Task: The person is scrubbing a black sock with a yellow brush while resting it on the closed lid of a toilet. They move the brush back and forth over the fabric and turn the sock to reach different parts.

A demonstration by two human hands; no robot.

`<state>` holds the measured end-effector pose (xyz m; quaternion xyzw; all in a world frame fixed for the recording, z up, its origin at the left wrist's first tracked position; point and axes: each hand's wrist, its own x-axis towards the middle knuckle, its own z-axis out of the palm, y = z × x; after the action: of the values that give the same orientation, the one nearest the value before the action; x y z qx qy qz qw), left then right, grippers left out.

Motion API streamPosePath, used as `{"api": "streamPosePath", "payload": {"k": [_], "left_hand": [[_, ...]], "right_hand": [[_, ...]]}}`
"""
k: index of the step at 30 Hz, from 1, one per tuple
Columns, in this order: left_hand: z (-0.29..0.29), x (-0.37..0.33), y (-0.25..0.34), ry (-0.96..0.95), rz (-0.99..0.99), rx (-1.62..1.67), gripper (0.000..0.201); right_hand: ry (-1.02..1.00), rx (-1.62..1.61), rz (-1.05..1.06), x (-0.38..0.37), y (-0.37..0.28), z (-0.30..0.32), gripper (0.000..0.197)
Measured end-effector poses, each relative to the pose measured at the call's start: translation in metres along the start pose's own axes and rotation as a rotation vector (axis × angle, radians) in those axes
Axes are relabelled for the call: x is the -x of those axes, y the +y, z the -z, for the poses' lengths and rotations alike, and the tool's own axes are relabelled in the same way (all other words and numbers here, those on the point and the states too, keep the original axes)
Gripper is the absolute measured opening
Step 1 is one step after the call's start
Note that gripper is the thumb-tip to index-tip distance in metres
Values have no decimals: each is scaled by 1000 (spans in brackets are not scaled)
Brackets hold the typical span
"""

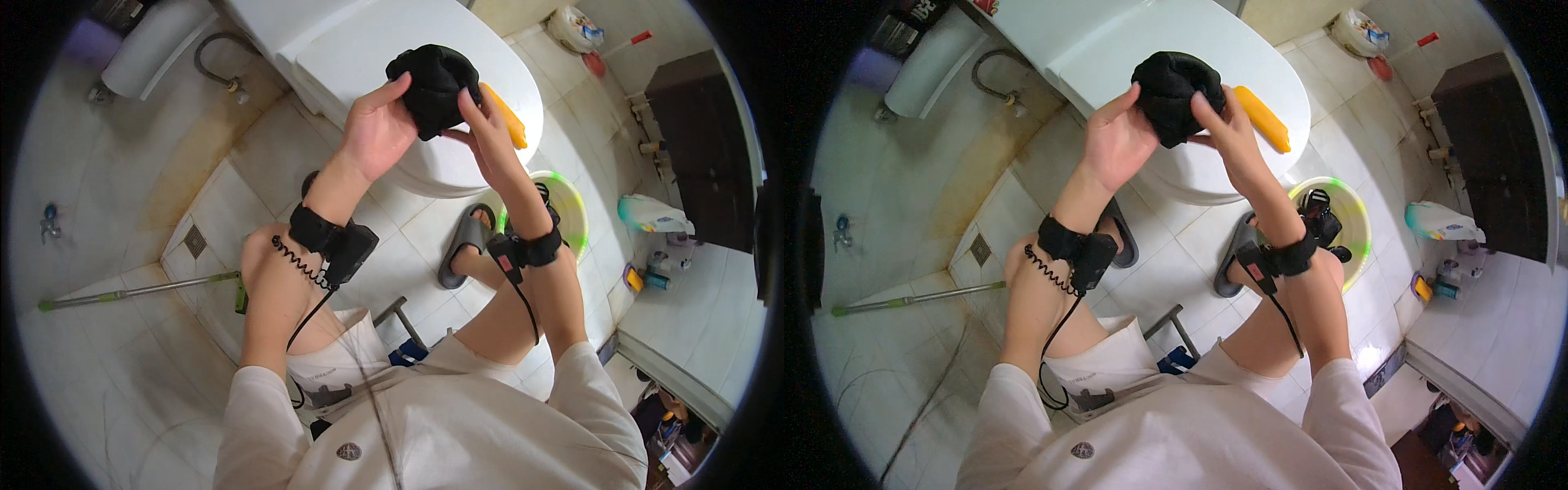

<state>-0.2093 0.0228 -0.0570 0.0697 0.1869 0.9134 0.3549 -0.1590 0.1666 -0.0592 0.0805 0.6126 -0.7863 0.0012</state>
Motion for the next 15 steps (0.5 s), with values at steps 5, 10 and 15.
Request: {"api": "streamPosePath", "payload": {"k": [5, 10, 15], "left_hand": [[3, -6, -1, 132, 87, -624, 37], [18, -11, -10, 386, 9, -1101, 32], [6, -8, -16, 657, 51, -838, 28]], "right_hand": [[189, -107, 3, -14, 3, 17, 25], [201, -380, -14, -14, -2, 25, 24], [116, -534, -89, -10, 3, 24, 30]]}}
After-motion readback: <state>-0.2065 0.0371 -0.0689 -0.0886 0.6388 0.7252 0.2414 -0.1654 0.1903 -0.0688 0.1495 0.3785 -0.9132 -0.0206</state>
